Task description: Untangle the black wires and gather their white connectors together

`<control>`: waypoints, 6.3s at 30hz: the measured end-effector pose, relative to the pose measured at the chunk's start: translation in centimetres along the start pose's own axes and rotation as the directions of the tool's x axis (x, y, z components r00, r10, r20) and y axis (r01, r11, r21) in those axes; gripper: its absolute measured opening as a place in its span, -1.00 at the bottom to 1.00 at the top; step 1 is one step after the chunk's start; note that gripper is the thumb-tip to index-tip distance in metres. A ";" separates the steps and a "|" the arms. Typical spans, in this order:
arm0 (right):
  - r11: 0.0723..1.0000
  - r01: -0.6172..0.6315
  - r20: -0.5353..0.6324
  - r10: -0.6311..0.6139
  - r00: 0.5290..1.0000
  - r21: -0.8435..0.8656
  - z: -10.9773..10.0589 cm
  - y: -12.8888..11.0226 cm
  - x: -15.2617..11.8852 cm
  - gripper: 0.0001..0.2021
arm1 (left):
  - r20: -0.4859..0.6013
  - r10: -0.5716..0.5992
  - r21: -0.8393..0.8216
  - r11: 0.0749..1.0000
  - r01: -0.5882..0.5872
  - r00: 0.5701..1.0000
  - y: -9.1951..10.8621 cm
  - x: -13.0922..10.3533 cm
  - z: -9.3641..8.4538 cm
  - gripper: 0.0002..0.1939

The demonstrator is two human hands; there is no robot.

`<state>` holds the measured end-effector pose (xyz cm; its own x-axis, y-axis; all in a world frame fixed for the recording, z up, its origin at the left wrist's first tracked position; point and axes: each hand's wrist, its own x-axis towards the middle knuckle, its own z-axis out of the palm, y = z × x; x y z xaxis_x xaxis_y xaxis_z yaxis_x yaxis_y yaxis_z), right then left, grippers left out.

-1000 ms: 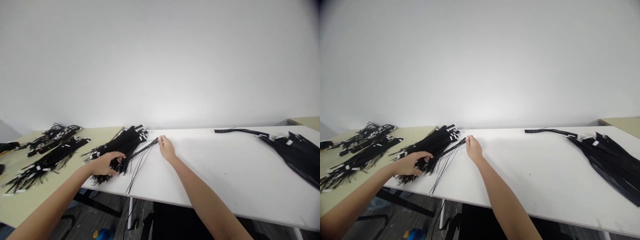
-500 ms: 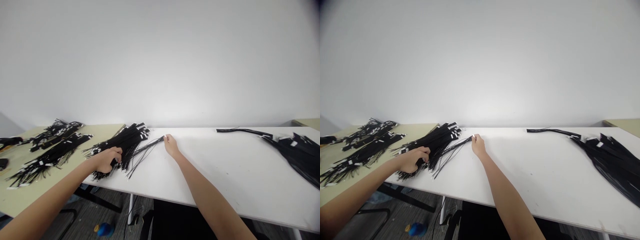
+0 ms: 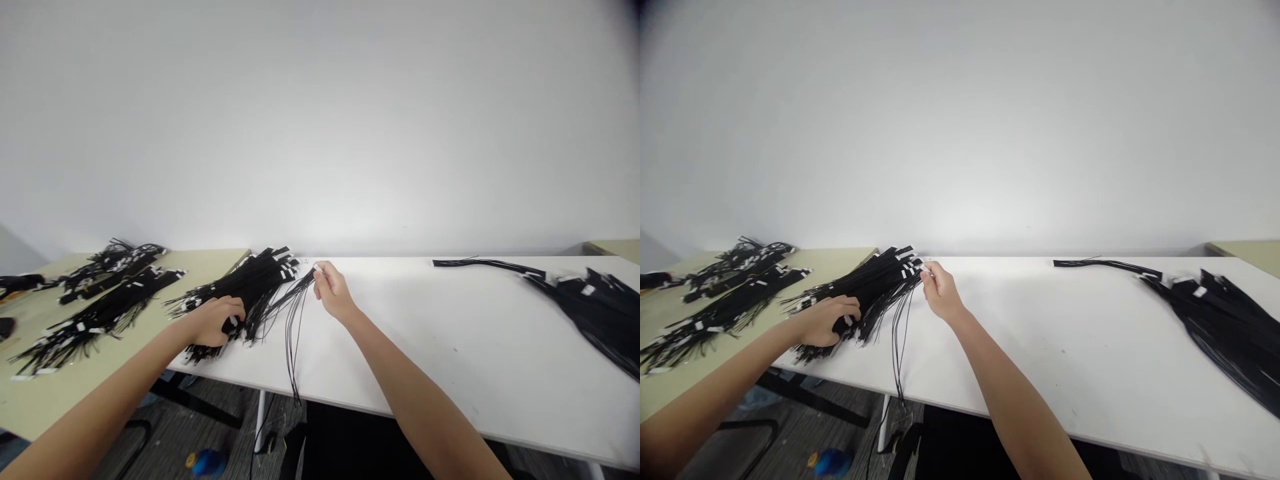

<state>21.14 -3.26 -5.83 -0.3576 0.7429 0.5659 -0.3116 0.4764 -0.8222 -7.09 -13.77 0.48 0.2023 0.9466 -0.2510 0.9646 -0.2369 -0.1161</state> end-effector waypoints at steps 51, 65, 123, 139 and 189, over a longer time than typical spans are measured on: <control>0.935 -0.351 -0.217 0.353 0.910 0.051 -18.7 -0.9 -2.7 -0.80 | -0.317 0.091 -0.947 0.026 -0.320 0.944 27.2 21.9 -2.1 -0.53; 0.884 -0.465 -0.394 0.443 0.806 0.042 -18.7 -0.7 -2.3 -0.74 | -0.163 0.053 -0.967 -0.205 -0.149 0.985 26.0 21.7 -2.6 -0.70; 0.859 -0.508 -0.038 0.507 0.861 -0.061 -18.5 -2.4 -3.0 -0.73 | -0.221 0.007 -0.944 -0.252 -0.212 0.975 23.8 21.2 -2.8 -0.59; 0.825 -0.560 -0.150 0.546 0.824 -0.072 -17.8 -1.8 -2.9 -0.81 | -0.253 -0.105 -0.968 0.028 -0.251 0.962 24.2 21.9 -2.3 -0.71; 0.757 -0.589 -0.098 0.588 0.803 -0.284 -20.9 -4.7 -3.1 -0.76 | -0.005 0.093 -1.000 0.010 -0.006 0.996 23.7 21.8 -1.8 -0.54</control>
<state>42.07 2.02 -4.98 -0.3845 0.9225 -0.0355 0.2248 0.0563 -0.9728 20.53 1.66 -6.03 0.2917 0.9217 -0.2559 0.1778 0.2106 0.9613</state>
